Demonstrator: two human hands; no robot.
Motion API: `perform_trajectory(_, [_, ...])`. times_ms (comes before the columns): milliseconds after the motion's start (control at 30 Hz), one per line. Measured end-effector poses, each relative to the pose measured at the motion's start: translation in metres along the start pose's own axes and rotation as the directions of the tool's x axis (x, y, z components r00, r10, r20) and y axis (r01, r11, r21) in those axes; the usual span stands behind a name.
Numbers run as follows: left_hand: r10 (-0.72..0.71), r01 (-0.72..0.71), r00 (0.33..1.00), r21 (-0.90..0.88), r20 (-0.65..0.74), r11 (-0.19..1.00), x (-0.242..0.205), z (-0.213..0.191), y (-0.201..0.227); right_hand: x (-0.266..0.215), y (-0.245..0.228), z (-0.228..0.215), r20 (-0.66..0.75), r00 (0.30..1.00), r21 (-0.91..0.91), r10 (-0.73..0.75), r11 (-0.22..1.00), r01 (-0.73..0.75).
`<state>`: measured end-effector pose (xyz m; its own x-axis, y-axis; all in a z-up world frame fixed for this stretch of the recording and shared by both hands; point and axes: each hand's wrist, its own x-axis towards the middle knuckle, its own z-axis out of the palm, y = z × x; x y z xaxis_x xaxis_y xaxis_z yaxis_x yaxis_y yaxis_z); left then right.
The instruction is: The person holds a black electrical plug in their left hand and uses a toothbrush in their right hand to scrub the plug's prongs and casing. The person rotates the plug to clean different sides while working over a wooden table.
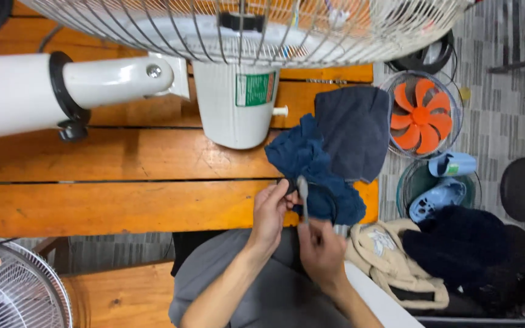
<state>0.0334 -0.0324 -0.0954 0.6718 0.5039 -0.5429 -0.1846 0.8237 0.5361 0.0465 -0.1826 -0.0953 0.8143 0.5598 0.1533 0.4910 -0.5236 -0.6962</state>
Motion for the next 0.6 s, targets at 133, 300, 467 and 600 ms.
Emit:
perform_trajectory(133, [-0.005,0.004,1.0,-0.049,-0.017,0.999,0.002,-0.008,-0.005,-0.013,0.013,0.001,0.061,0.993,-0.033,0.1,0.995,-0.098])
perform_trajectory(300, [-0.007,0.008,1.0,-0.034,0.006,0.999,0.0,-0.001,0.001,-0.001,-0.004,-0.007,-0.021,0.989,0.023,0.148,0.989,-0.148])
perform_trajectory(467, [0.032,-0.031,0.999,-0.038,0.024,0.999,0.004,-0.002,-0.004,-0.013,0.006,-0.012,0.118,0.961,0.144,0.249,0.954,-0.264])
perform_trajectory(600, [0.003,-0.002,1.0,-0.04,0.03,0.999,-0.008,-0.007,-0.006,-0.009,-0.008,-0.023,0.071,0.963,0.056,0.261,0.963,-0.265])
